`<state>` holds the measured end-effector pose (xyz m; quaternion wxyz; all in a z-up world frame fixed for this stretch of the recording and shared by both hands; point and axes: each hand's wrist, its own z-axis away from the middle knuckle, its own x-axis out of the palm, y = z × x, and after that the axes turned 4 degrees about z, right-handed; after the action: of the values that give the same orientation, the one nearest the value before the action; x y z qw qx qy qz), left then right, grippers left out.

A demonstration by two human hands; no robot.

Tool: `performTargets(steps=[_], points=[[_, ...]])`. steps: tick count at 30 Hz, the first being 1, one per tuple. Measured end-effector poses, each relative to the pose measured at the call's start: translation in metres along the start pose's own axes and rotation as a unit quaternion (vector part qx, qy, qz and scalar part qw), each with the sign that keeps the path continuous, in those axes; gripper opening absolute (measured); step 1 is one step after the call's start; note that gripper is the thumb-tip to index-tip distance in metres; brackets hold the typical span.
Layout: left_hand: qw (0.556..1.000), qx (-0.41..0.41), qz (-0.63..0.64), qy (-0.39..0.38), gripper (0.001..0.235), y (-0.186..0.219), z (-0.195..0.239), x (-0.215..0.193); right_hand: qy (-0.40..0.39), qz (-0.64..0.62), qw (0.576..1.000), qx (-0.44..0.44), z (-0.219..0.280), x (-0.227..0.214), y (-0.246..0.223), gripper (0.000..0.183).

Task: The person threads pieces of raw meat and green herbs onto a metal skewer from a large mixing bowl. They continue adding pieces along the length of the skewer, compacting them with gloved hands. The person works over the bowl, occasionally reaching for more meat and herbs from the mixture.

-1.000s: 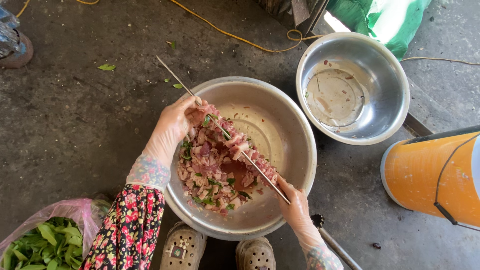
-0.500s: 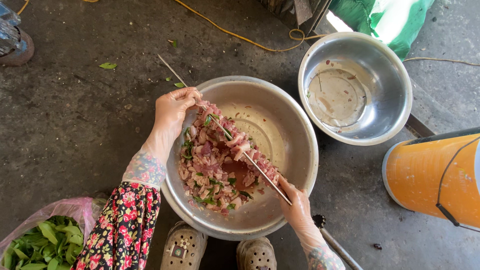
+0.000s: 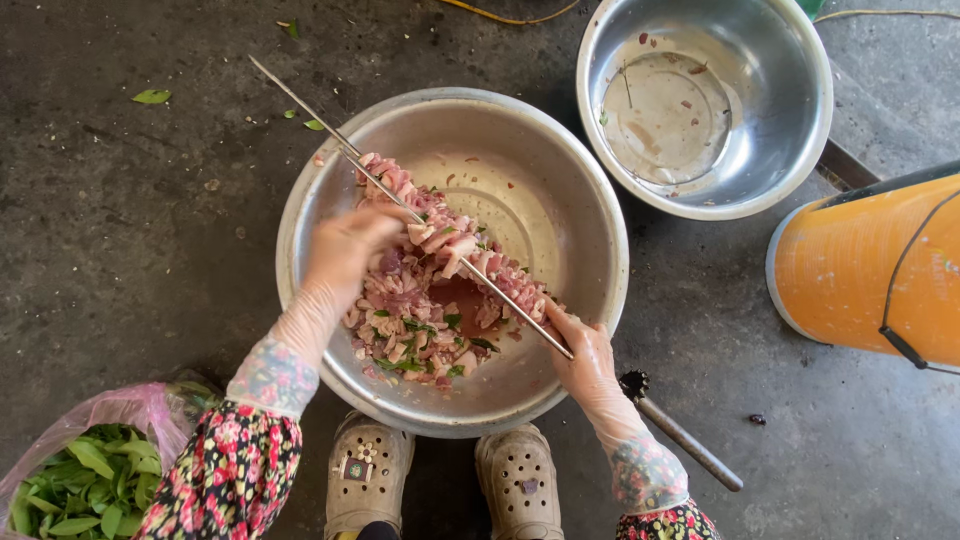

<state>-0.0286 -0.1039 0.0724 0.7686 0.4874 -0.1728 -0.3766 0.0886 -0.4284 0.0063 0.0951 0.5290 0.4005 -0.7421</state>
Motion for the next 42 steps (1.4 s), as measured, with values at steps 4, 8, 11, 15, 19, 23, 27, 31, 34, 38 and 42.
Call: performTargets(steps=[4, 8, 11, 15, 19, 23, 27, 31, 34, 38, 42], points=[[0.978, -0.050, -0.189, 0.072, 0.026, -0.041, -0.039, 0.000, 0.003, -0.002, 1.000, 0.000, -0.002, -0.003, -0.001, 0.052], [0.899, 0.062, -0.425, 0.088, 0.021, -0.093, -0.048, 0.024, 0.022, 0.001, 0.999, -0.025, 0.000, 0.000, 0.000, 0.049], [0.914, 0.118, -0.377, 0.090, 0.024, -0.100, -0.039, 0.021, 0.014, 0.001, 1.000, -0.012, 0.001, 0.000, 0.001, 0.048], [0.997, 0.014, -0.042, 0.056, 0.014, -0.064, -0.034, -0.014, 0.003, 0.005, 1.000, -0.001, -0.001, 0.000, -0.001, 0.051], [0.994, 0.080, 0.069, 0.020, 0.016, -0.024, -0.042, -0.040, 0.006, 0.003, 1.000, -0.006, 0.000, -0.001, -0.001, 0.053], [0.970, 0.184, 0.154, 0.037, 0.014, -0.003, -0.057, -0.052, 0.023, -0.007, 0.999, -0.035, 0.001, 0.002, 0.003, 0.056], [0.961, 0.134, 0.226, 0.091, 0.013, 0.013, -0.074, -0.054, -0.008, 0.017, 1.000, 0.010, -0.001, 0.006, 0.008, 0.056], [0.958, 0.123, 0.247, 0.072, 0.008, 0.026, -0.080, -0.044, -0.002, 0.018, 1.000, 0.012, -0.002, 0.008, 0.011, 0.054], [0.964, 0.135, 0.223, 0.045, 0.008, 0.028, -0.078, -0.037, -0.006, 0.019, 1.000, 0.017, 0.001, 0.008, 0.010, 0.053], [0.963, 0.139, 0.232, 0.025, 0.015, 0.021, -0.079, -0.032, 0.001, 0.013, 1.000, -0.005, -0.001, 0.005, 0.007, 0.054], [0.954, 0.200, 0.220, 0.035, 0.027, 0.015, -0.077, -0.029, 0.030, -0.016, 0.999, -0.041, 0.002, 0.001, 0.003, 0.052]])
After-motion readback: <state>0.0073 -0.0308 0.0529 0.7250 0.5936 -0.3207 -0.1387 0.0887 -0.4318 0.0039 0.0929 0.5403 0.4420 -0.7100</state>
